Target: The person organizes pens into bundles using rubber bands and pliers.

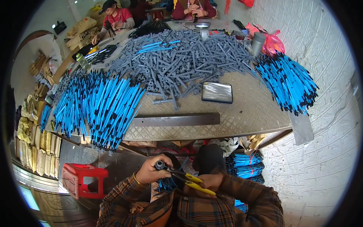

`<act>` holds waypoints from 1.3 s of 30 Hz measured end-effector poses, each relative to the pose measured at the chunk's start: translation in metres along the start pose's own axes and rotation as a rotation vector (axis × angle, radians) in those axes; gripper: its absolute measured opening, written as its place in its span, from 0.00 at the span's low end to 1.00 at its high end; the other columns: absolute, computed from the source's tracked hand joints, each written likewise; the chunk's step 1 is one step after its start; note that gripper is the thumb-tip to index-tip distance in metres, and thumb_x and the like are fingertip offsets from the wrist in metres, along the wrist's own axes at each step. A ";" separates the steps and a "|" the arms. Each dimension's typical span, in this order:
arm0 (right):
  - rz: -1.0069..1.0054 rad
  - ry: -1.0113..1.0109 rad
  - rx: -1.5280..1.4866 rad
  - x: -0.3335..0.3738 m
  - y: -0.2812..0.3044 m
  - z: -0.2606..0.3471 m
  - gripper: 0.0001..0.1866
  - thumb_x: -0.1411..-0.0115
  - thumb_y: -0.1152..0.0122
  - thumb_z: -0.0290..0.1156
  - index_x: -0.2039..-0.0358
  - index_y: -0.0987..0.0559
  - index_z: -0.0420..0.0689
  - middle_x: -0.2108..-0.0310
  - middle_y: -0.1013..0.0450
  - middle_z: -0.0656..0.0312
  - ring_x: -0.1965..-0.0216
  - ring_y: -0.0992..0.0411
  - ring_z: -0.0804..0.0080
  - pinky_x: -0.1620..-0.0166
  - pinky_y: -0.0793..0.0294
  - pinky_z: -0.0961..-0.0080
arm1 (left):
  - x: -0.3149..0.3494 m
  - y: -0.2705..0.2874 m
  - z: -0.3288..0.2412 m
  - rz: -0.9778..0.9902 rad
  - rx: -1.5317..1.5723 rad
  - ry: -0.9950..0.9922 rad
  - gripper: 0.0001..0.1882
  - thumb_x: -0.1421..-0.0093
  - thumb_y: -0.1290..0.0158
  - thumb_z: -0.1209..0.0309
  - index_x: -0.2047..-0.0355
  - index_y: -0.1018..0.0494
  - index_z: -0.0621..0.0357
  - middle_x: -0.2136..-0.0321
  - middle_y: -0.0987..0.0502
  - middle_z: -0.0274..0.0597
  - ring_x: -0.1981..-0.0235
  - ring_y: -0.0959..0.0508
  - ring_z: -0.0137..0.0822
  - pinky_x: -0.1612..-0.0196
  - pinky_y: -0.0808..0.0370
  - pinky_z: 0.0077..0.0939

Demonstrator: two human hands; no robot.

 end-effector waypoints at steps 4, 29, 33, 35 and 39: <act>-0.387 0.529 1.298 0.029 -0.046 0.116 0.31 0.47 0.42 0.45 0.49 0.39 0.39 0.74 0.29 0.60 0.74 0.27 0.71 0.73 0.27 0.77 | -0.003 0.009 -0.003 -0.122 -0.006 0.003 0.15 0.54 0.39 0.74 0.66 0.31 0.59 0.67 0.28 0.37 0.64 0.30 0.26 0.60 0.32 0.22; -0.530 0.347 1.459 0.033 -0.036 0.109 0.29 0.44 0.46 0.45 0.52 0.37 0.35 0.79 0.30 0.58 0.81 0.29 0.73 0.77 0.30 0.87 | -0.010 0.003 -0.016 -0.006 -0.085 -0.037 0.16 0.53 0.39 0.74 0.66 0.32 0.61 0.67 0.27 0.39 0.65 0.28 0.27 0.60 0.32 0.21; -0.162 0.062 -0.092 0.001 0.006 -0.021 0.29 0.46 0.45 0.44 0.52 0.37 0.36 0.81 0.31 0.59 0.79 0.29 0.74 0.75 0.30 0.88 | -0.012 -0.015 -0.010 0.135 -0.026 0.023 0.17 0.54 0.39 0.74 0.64 0.32 0.60 0.67 0.28 0.38 0.62 0.29 0.29 0.57 0.33 0.24; -0.053 0.217 -0.238 -0.003 0.005 -0.009 0.29 0.47 0.44 0.43 0.51 0.38 0.36 0.82 0.31 0.60 0.79 0.29 0.74 0.76 0.31 0.88 | -0.014 -0.015 -0.006 0.107 -0.047 0.000 0.17 0.53 0.39 0.74 0.64 0.32 0.60 0.67 0.28 0.37 0.64 0.28 0.28 0.59 0.32 0.23; 0.045 -0.025 0.073 0.010 -0.038 0.037 0.32 0.48 0.42 0.40 0.48 0.41 0.38 0.78 0.30 0.57 0.75 0.28 0.68 0.72 0.29 0.82 | -0.005 -0.005 -0.003 0.030 -0.057 -0.040 0.17 0.53 0.40 0.74 0.64 0.32 0.61 0.67 0.27 0.36 0.67 0.28 0.26 0.62 0.32 0.21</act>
Point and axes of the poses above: each hand's wrist, its own x-axis away from the middle knuckle, its own y-axis out of the back of the hand, z = x × y, the point moved 9 cm from there along -x, towards the middle knuckle
